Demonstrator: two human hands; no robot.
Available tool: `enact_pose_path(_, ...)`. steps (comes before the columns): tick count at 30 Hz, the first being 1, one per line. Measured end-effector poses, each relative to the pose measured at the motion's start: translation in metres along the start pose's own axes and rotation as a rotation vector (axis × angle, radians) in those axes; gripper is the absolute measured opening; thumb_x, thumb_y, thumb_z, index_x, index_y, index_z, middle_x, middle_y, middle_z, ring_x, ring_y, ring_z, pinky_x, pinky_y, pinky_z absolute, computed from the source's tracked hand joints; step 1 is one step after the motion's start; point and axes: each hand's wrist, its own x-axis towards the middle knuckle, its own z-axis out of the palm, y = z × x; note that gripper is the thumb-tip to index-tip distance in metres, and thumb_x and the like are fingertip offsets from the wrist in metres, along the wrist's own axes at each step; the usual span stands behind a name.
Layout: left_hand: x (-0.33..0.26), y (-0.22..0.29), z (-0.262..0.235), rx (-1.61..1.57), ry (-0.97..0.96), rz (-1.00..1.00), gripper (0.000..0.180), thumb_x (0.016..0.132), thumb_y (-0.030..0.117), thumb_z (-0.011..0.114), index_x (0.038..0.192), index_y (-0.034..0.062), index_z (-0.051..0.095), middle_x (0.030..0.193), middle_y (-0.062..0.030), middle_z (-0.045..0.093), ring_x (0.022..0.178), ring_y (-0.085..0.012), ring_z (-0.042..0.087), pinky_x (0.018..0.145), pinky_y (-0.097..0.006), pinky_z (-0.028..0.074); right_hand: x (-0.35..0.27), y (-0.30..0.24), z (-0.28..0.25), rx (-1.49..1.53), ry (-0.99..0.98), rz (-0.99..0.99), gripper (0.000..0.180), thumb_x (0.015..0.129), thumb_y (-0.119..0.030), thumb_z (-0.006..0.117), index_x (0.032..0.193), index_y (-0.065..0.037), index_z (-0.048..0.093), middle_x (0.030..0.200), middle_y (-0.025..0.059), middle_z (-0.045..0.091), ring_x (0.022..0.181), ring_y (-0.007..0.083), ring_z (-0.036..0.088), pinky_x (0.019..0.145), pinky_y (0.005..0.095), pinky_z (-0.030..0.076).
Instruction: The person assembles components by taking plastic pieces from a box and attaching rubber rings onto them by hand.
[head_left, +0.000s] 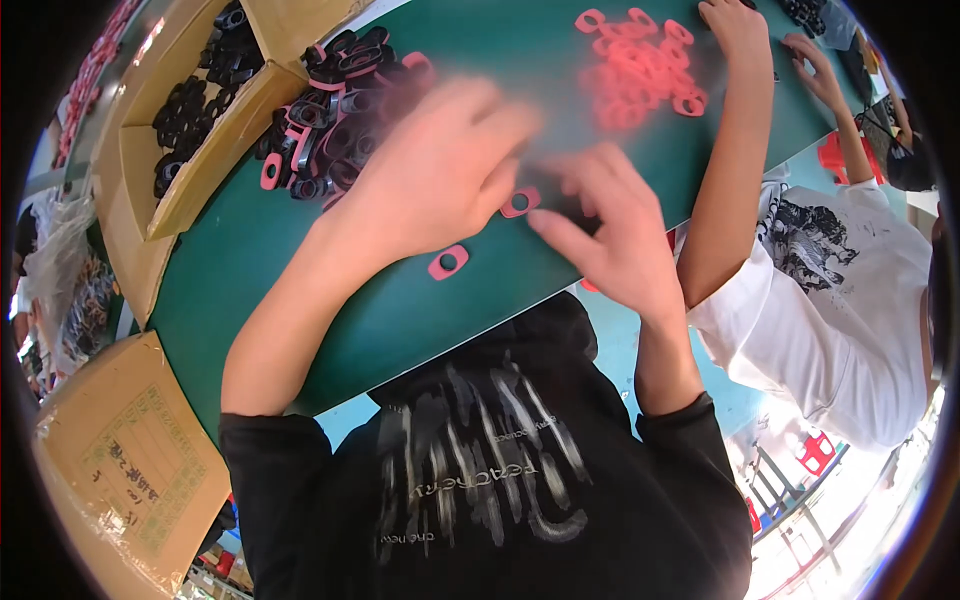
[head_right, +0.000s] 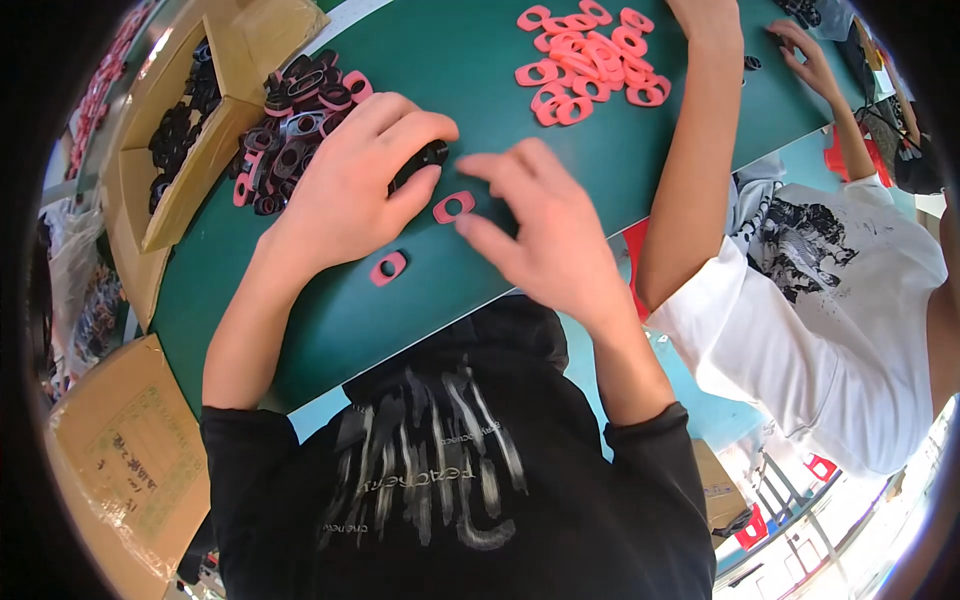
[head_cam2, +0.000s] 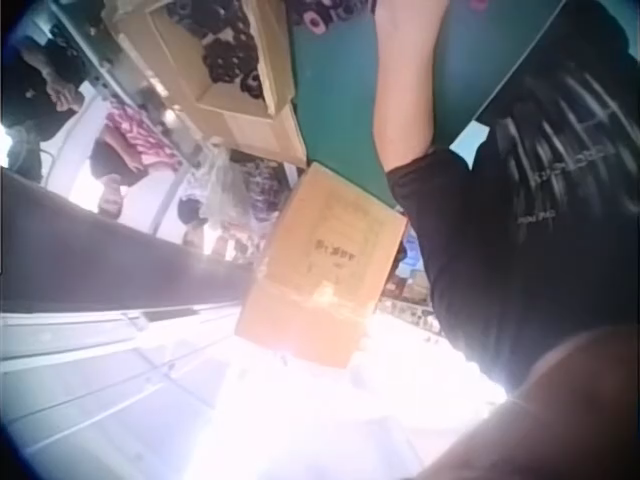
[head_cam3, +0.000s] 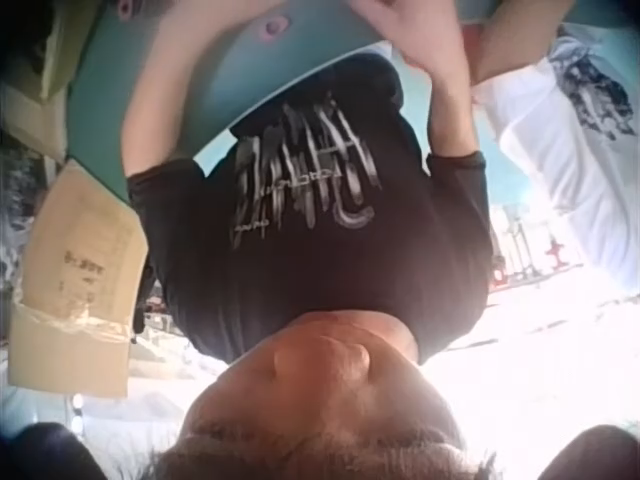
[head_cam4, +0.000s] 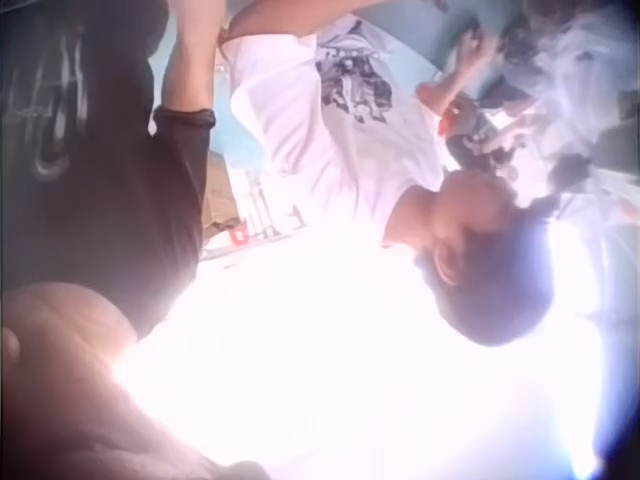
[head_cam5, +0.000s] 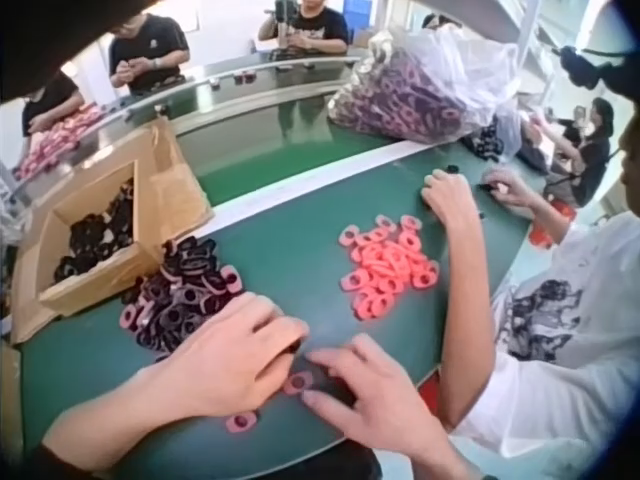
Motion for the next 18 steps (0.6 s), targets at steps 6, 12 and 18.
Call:
enact_pose_path(6,0.006,-0.001,0.01,0.017,0.056,-0.003,0.029,0.082,0.001,0.068,0.11,0.0014,0.063,0.101,-0.0138,0.061,0.101,-0.0349,0.059,0.09,-0.043,0.05,0.007,0.002,0.004,-0.301,-0.094,-0.155,0.025,0.082,-0.01,0.078,0.106,-0.009,0.071,0.083,0.0068,0.055,0.081,0.0283,0.061,0.068,0.0426,0.05)
enact_pose_path(12,0.015,-0.023,0.007,0.086,-0.017,0.187,0.021,0.086,-0.001,0.066,0.107,0.0012,0.066,0.099,-0.0127,0.064,0.097,-0.0332,0.059,0.088,-0.042,0.049,0.004,-0.002,0.0,-0.203,-0.035,-0.075,0.018,0.084,-0.009,0.077,0.101,-0.006,0.072,0.073,0.0045,0.053,0.07,0.0209,0.058,0.062,0.0353,0.047)
enact_pose_path(18,0.014,-0.027,0.013,0.165,0.077,0.1,0.013,0.088,-0.001,0.067,0.101,0.0025,0.067,0.091,-0.0104,0.063,0.092,-0.031,0.058,0.085,-0.041,0.048,0.005,0.012,0.004,0.055,0.505,0.214,0.019,0.093,-0.008,0.071,0.11,0.0,0.072,0.063,-0.0014,0.052,0.06,0.0053,0.046,0.057,0.0244,0.04)
